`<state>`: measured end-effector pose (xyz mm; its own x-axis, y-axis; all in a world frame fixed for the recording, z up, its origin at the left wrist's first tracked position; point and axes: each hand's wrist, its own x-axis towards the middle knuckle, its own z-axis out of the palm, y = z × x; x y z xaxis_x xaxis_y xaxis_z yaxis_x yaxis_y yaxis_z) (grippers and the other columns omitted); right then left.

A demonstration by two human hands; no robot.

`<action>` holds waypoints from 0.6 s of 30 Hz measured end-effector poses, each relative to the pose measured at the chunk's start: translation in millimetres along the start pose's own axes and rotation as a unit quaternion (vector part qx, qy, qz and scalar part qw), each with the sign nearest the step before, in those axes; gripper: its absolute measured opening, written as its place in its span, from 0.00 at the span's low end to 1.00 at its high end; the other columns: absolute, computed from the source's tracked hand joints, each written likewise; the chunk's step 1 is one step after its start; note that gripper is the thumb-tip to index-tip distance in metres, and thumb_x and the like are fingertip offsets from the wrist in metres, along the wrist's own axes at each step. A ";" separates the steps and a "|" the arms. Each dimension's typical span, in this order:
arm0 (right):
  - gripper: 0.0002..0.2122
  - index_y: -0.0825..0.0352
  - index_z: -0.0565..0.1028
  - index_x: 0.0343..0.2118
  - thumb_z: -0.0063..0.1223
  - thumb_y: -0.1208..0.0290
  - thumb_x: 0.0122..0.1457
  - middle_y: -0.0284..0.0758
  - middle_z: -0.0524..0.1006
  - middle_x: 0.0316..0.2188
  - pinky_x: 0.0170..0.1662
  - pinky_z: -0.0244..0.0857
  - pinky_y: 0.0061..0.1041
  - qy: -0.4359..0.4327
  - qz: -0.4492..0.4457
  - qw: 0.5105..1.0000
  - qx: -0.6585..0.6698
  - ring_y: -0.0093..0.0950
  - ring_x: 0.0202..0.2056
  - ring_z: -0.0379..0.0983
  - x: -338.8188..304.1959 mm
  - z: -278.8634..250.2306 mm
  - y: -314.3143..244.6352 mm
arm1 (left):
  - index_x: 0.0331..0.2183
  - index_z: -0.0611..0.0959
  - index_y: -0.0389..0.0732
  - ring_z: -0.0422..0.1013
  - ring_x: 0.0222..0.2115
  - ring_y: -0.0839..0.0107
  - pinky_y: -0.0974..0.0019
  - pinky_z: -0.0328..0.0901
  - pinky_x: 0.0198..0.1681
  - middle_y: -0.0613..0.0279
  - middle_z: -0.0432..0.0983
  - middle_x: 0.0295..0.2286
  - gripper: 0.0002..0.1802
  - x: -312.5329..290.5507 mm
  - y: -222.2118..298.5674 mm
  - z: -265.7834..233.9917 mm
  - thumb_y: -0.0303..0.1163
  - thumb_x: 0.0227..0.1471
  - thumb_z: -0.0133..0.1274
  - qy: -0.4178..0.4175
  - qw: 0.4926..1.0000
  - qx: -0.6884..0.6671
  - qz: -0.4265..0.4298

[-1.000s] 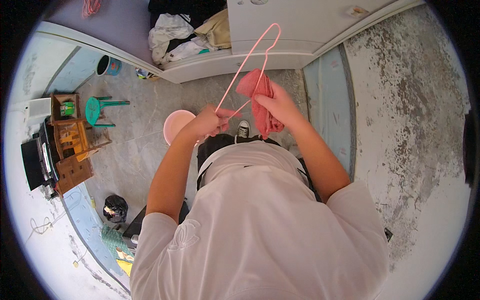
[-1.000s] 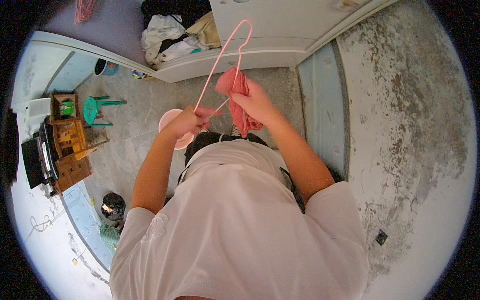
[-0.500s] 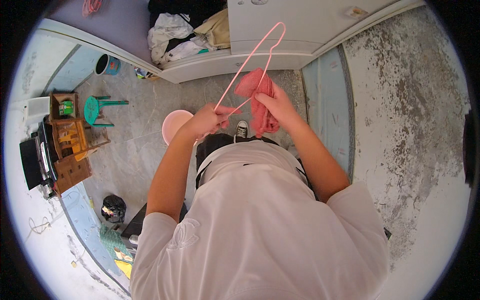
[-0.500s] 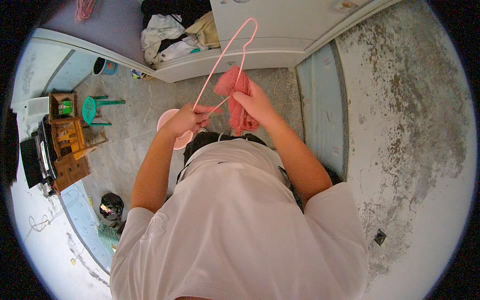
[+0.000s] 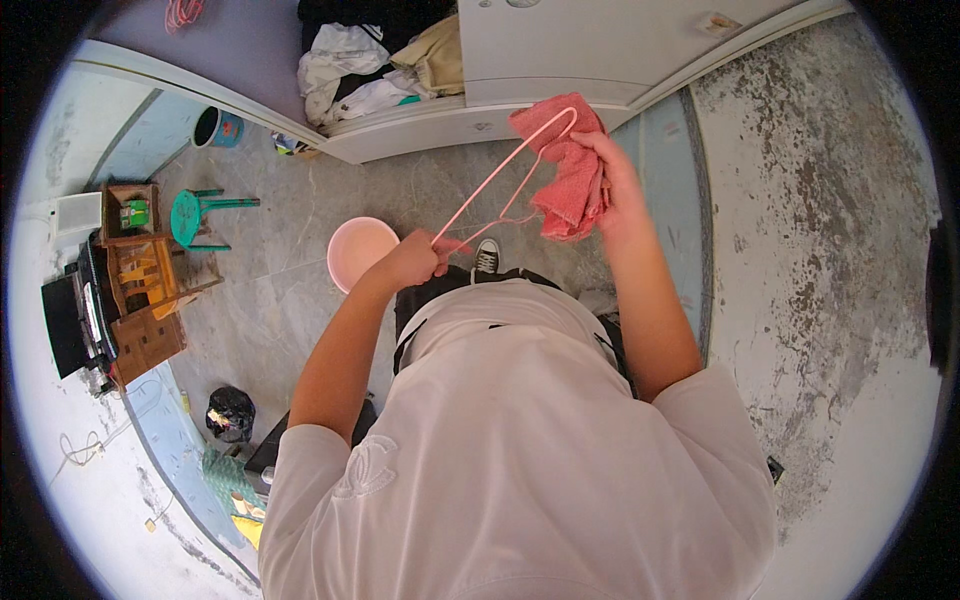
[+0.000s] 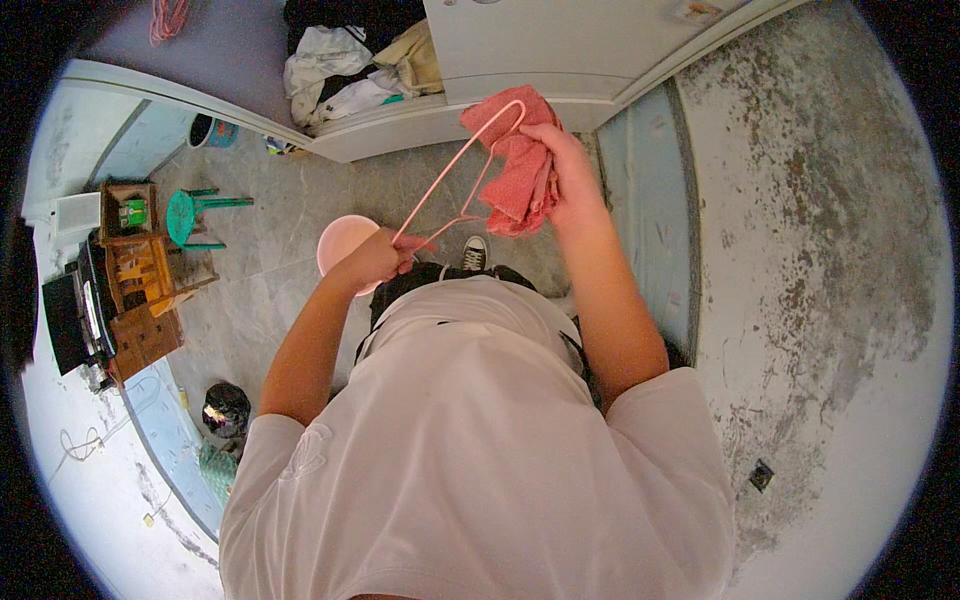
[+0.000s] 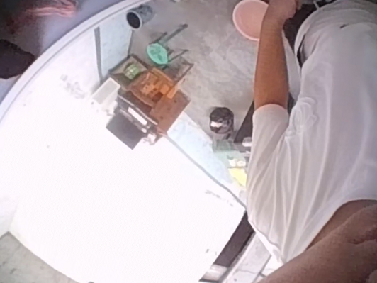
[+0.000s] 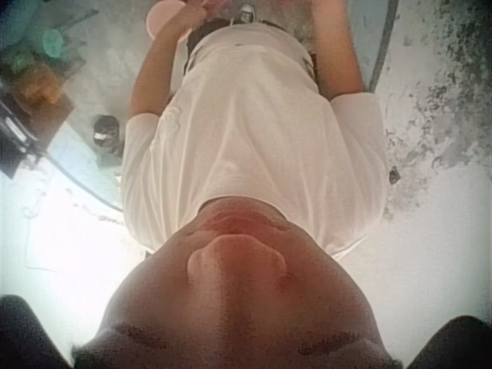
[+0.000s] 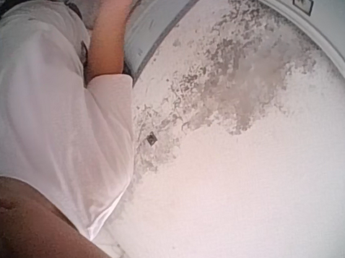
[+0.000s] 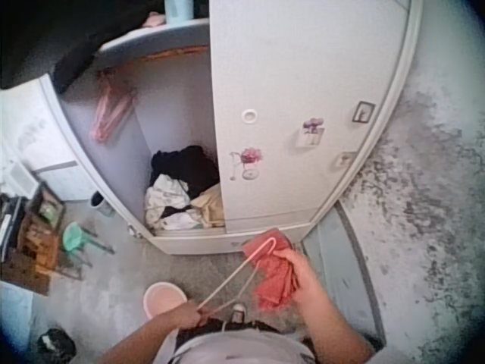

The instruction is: The person wraps a pink cloth around the bottom of a pink plastic hanger before placing a white t-shirt onto the hanger and hanging it inside a closet.

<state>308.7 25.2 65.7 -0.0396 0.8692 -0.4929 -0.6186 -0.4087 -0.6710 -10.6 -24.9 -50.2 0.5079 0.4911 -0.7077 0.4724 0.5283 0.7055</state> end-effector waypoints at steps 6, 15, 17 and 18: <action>0.12 0.67 0.78 0.45 0.60 0.68 0.61 0.34 0.82 0.35 0.38 0.76 0.30 -0.011 0.013 1.000 -0.015 0.27 0.35 0.80 3.0 4.9 3.2 | 0.52 0.86 0.40 0.55 0.18 0.80 0.72 0.50 0.20 0.73 0.62 0.19 0.20 -5.0 20.6 4.7 0.24 0.62 0.47 -0.013 0.999 -0.036 0.009; 0.14 0.68 0.77 0.50 0.57 0.74 0.62 0.35 0.82 0.40 0.43 0.74 0.27 0.007 -0.120 0.991 -0.065 0.27 0.39 0.80 2.3 22.5 -9.3 | 0.51 0.87 0.42 0.54 0.19 0.80 0.72 0.49 0.21 0.74 0.61 0.18 0.24 -6.6 23.0 5.9 0.21 0.57 0.45 -0.005 1.000 0.002 0.031; 0.16 0.67 0.76 0.54 0.56 0.74 0.62 0.35 0.82 0.41 0.44 0.74 0.26 0.020 -0.183 0.969 -0.165 0.28 0.41 0.80 3.9 21.7 -10.7 | 0.51 0.87 0.42 0.55 0.19 0.79 0.71 0.50 0.22 0.74 0.62 0.18 0.23 -3.0 14.3 1.9 0.22 0.58 0.46 -0.002 0.998 0.037 0.050; 0.18 0.67 0.75 0.56 0.56 0.74 0.62 0.36 0.82 0.42 0.45 0.74 0.26 0.022 -0.222 0.945 -0.237 0.28 0.42 0.81 7.8 18.6 -9.8 | 0.50 0.87 0.43 0.55 0.20 0.79 0.71 0.51 0.23 0.74 0.62 0.18 0.22 -1.4 9.9 -0.5 0.22 0.58 0.46 0.000 0.997 0.055 0.059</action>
<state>299.9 41.2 78.8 0.1812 0.9761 -0.1198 -0.1447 -0.0940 -0.9850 -7.0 -20.0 -42.3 0.5640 0.5460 -0.6195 0.4852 0.3879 0.7836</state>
